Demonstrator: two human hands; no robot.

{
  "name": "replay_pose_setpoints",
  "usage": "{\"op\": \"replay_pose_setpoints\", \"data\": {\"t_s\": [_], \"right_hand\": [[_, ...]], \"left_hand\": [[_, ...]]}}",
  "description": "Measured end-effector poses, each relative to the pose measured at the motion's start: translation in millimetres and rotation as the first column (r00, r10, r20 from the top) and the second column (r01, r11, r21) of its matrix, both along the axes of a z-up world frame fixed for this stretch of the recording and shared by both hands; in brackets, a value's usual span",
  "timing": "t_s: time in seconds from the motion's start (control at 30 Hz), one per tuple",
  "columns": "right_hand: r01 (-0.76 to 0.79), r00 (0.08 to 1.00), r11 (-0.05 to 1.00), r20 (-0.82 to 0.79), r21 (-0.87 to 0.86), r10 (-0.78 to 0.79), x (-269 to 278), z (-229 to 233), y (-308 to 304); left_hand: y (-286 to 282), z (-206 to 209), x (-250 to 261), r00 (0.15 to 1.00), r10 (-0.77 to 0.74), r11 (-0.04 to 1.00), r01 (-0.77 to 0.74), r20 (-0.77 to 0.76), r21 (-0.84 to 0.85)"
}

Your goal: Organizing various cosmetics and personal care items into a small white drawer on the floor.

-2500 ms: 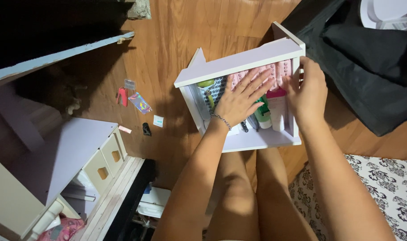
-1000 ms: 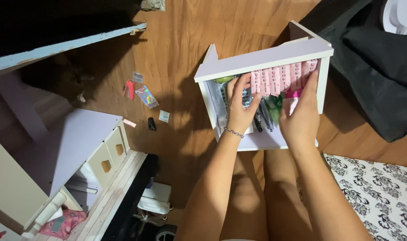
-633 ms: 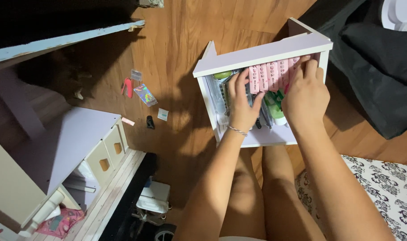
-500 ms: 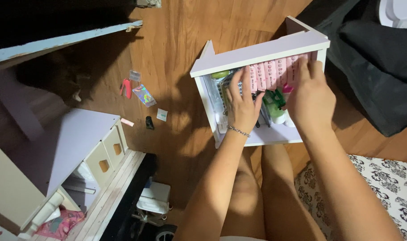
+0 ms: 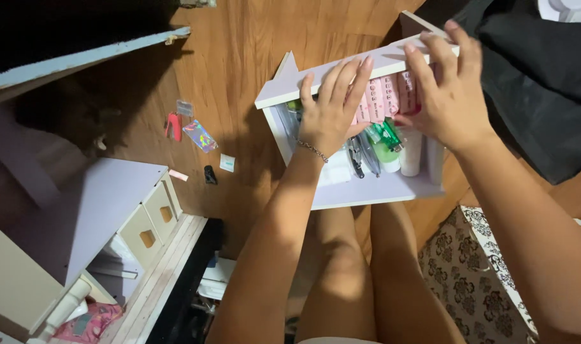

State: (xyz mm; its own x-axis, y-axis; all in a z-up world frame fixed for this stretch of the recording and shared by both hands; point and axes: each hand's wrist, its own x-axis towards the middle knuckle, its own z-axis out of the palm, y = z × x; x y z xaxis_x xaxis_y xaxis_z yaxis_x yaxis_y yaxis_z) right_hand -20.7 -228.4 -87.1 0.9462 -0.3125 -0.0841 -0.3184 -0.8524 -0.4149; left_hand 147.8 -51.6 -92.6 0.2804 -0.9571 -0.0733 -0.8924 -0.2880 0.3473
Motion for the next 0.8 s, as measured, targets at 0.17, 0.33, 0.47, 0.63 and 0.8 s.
{"op": "replay_pose_setpoints", "data": {"t_s": [0.17,0.33,0.47,0.63,0.8], "right_hand": [[0.008,1.0,0.999,0.011,0.04,-0.009,3,-4,-1],[0.039,0.999,0.999,-0.033,0.031,-0.038,0,-8,3],[0.002,1.0,1.0,-0.013,0.027,-0.002,10,3,-3],[-0.001,1.0,1.0,-0.024,0.019,0.002,7,-4,0],[-0.004,1.0,0.999,0.012,-0.033,0.005,6,-13,3]], "left_hand": [[6,-20,-1,1.0,0.0,1.0,0.001,0.009,-0.031],[7,-25,-2,0.996,-0.007,0.998,0.012,0.084,-0.056],[2,-12,0,0.998,-0.01,0.999,0.012,0.063,-0.033],[0,-19,-8,0.997,0.045,0.995,-0.04,0.055,-0.086],[-1,-30,-18,0.987,0.095,0.993,-0.085,0.129,-0.077]]}}
